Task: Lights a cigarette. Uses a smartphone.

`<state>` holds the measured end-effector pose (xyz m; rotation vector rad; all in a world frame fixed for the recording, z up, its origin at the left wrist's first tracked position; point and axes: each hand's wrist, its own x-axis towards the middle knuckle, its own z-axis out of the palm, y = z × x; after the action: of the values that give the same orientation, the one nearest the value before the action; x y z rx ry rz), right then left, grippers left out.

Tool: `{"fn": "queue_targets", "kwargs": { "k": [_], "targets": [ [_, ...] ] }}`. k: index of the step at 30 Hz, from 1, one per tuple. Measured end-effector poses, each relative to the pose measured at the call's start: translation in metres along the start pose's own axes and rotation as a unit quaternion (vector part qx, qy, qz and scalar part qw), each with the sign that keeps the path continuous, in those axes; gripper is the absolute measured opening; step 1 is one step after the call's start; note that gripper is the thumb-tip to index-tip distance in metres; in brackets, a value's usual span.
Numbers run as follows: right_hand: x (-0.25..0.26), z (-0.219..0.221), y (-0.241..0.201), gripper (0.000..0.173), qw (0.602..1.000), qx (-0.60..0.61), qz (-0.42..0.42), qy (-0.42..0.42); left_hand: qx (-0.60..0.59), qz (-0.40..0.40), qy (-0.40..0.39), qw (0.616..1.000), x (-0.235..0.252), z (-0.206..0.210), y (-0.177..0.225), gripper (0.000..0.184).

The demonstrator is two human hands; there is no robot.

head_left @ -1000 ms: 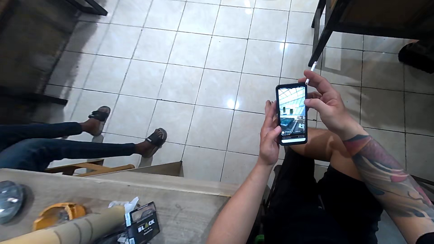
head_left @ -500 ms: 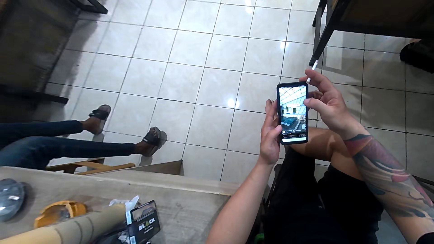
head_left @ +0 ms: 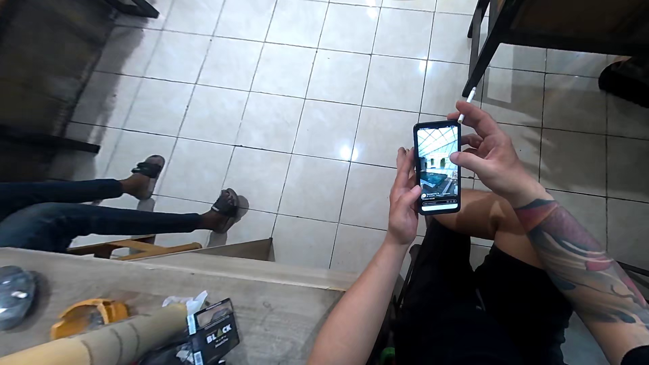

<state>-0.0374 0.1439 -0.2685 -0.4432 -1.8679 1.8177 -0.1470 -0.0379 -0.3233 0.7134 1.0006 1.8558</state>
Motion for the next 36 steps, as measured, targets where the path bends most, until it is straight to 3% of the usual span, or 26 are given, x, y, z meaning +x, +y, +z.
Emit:
{"fn": "queue_targets", "kwargs": {
  "k": [23, 28, 36],
  "targets": [
    [0.0004, -0.0001, 0.0015, 0.078, 1.0, -0.004, -0.006, 0.001, -0.003, 0.006, -0.003, 1.0, 0.0008, -0.0014, -0.001, 0.07],
    [-0.008, 0.004, -0.0079, 0.073, 0.999, -0.013, 0.03, 0.002, -0.007, 0.01, 0.0, 1.0, 0.0016, -0.0026, -0.0027, 0.07],
    [0.0004, -0.0006, 0.0011, 0.074, 1.0, -0.004, -0.007, -0.007, 0.003, 0.013, 0.005, 1.0, 0.0008, -0.0019, -0.002, 0.07]
  ]
}}
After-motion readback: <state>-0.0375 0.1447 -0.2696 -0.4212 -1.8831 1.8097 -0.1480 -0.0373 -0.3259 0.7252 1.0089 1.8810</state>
